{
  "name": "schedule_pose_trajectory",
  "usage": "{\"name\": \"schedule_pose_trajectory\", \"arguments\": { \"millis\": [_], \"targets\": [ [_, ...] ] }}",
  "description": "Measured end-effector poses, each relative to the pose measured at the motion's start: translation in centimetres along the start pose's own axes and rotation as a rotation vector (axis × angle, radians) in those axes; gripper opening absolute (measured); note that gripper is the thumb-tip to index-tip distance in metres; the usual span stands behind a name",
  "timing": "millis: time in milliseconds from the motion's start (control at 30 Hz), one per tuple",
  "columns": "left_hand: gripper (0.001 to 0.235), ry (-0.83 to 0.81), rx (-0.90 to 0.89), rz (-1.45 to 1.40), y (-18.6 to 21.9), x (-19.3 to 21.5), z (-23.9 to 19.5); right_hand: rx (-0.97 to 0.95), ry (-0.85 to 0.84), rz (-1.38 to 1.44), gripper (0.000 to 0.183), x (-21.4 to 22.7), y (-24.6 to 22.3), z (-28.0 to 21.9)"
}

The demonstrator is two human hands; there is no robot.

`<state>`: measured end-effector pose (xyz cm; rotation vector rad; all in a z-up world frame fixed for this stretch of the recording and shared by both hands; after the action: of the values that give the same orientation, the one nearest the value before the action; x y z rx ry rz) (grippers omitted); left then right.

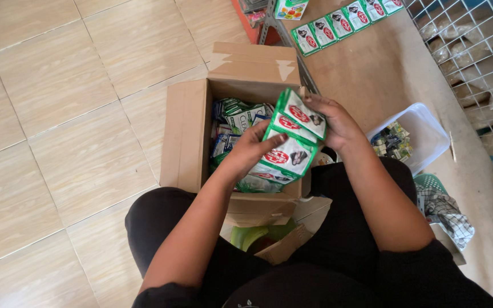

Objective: The person moves a cardboard box to a table, opens it, and removes snack packets. They separate orange snack bags and then arrange green and blue sachets in rows on the table.

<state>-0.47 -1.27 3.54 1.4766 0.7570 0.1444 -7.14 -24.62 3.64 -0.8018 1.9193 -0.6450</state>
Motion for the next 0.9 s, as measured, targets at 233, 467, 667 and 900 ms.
{"name": "schedule_pose_trajectory", "arguments": {
  "millis": [233,467,667,900],
  "targets": [
    [0.030,0.261,-0.094,-0.126,-1.3,2.0,1.2,0.491,0.166,-0.824,0.035,-0.6,-0.3,0.6],
    [0.030,0.340,-0.022,-0.184,-3.6,2.7,1.7,-0.163,-0.004,-1.308,0.053,2.6,1.6,1.3],
    [0.033,0.290,-0.165,-0.066,-3.1,2.5,2.1,0.115,-0.054,-0.610,0.034,0.1,3.1,1.4],
    [0.044,0.108,0.071,0.131,-0.7,0.6,0.9,0.251,0.042,-0.194,0.029,-1.1,2.2,1.3]
  ]
}}
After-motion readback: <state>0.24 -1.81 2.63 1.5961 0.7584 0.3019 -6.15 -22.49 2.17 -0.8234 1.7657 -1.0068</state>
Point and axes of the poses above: each hand's wrist, its own z-axis towards the middle knuckle, its own x-axis out of the back of the hand, y = z × x, the point moved 1 cm from there along z, towards the middle knuckle, and after that the axes turned 5 degrees about -x, right-handed, at the moved point
